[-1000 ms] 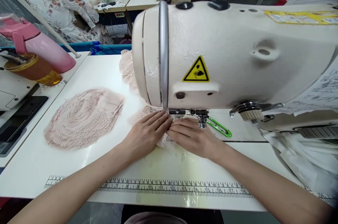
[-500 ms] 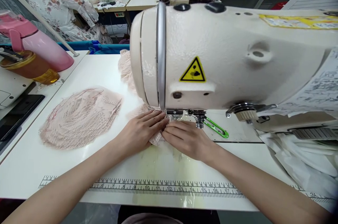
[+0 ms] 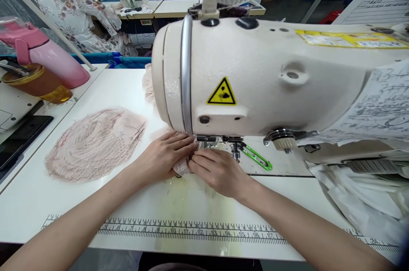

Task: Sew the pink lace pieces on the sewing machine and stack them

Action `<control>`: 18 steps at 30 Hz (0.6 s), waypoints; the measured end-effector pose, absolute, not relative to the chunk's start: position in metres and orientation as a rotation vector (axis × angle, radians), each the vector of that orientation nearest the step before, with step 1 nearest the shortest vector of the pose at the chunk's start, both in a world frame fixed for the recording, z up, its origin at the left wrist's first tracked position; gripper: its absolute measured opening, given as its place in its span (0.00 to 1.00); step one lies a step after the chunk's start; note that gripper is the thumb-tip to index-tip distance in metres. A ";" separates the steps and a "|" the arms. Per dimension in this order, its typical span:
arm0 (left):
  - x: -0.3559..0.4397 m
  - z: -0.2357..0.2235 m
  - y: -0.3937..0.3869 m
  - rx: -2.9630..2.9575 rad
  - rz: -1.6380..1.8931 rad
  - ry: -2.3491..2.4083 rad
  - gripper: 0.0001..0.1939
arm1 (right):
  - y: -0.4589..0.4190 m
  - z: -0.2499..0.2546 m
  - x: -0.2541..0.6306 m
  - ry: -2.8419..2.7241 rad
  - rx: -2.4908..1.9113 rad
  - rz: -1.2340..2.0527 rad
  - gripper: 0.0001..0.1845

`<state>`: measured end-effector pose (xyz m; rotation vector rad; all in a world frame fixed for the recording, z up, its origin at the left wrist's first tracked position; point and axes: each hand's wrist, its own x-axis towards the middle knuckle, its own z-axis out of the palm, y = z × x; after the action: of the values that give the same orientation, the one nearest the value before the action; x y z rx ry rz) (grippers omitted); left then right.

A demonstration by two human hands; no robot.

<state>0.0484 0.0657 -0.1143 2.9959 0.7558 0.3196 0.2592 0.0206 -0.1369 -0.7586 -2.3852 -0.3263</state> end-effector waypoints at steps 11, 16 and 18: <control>0.053 -0.116 0.062 3.026 0.291 0.845 0.33 | 0.020 -0.140 0.261 -2.391 -0.880 -0.320 0.12; 0.057 -0.115 0.059 3.071 0.319 0.873 0.30 | 0.022 -0.137 0.267 -2.400 -0.873 -0.332 0.13; 0.058 -0.116 0.058 3.073 0.339 0.885 0.29 | 0.023 -0.136 0.269 -2.426 -0.879 -0.323 0.14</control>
<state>0.0579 0.0576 -0.1155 3.0734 0.8851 0.3395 0.2693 0.0228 -0.1356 -0.8794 -2.4263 -0.3230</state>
